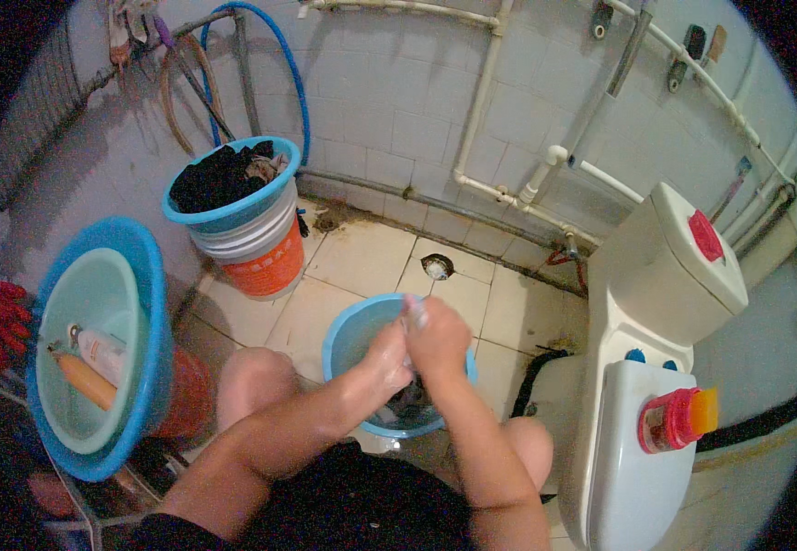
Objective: The person sits on the bathroom floor and hand-washes clothes in a blue basin. They first wring out a black garment and place it in a bucket, then wash a grey garment using a yellow bar of soap. The person scrubs the grey cloth thoroughly and rinses it in the basin.
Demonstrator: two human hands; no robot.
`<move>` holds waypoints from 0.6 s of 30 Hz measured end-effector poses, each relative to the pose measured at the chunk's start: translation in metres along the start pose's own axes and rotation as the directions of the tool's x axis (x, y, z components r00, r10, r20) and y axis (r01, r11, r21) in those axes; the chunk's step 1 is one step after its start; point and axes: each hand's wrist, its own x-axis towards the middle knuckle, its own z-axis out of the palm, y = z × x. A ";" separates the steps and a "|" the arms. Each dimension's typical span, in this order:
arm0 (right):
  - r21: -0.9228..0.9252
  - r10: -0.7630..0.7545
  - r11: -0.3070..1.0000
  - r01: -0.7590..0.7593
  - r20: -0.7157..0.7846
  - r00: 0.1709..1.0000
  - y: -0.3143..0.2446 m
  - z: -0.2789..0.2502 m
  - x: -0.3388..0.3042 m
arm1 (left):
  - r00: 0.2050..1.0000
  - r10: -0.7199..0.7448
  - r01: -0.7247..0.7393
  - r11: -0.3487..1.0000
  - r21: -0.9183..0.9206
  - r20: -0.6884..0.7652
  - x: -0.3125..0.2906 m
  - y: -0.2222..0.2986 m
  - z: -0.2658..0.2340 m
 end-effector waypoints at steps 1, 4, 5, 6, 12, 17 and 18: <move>0.166 -0.106 0.980 0.111 -0.042 0.994 -0.006 0.001 -0.010 | 0.993 -0.061 0.070 0.993 -0.093 0.100 0.004 0.001 -0.014; 0.229 -0.360 0.901 0.370 -0.084 0.929 -0.047 -0.019 -0.037 | 0.878 -0.179 0.134 0.982 0.132 0.444 0.058 0.002 -0.092; 0.211 -0.227 0.951 0.227 -0.022 0.974 -0.036 -0.014 -0.031 | 0.827 -0.144 0.140 0.989 0.048 0.543 0.050 -0.004 -0.081; 0.179 -0.091 0.980 0.085 0.021 0.996 -0.017 -0.009 -0.013 | 0.764 -0.106 0.161 0.987 -0.029 0.637 0.037 -0.009 -0.066; 0.790 0.342 0.402 -0.463 0.340 0.876 0.021 0.017 -0.009 | 0.986 -0.154 0.165 0.963 0.212 -0.069 -0.013 0.018 0.000; 0.704 0.172 0.383 -0.598 0.581 0.795 0.024 0.014 -0.017 | 1.000 0.028 -0.028 0.995 0.092 -0.001 0.008 0.043 -0.028; 0.691 0.185 0.409 -0.596 0.577 0.795 0.027 0.015 -0.017 | 0.997 0.076 -0.075 0.986 0.150 0.002 0.005 0.044 -0.024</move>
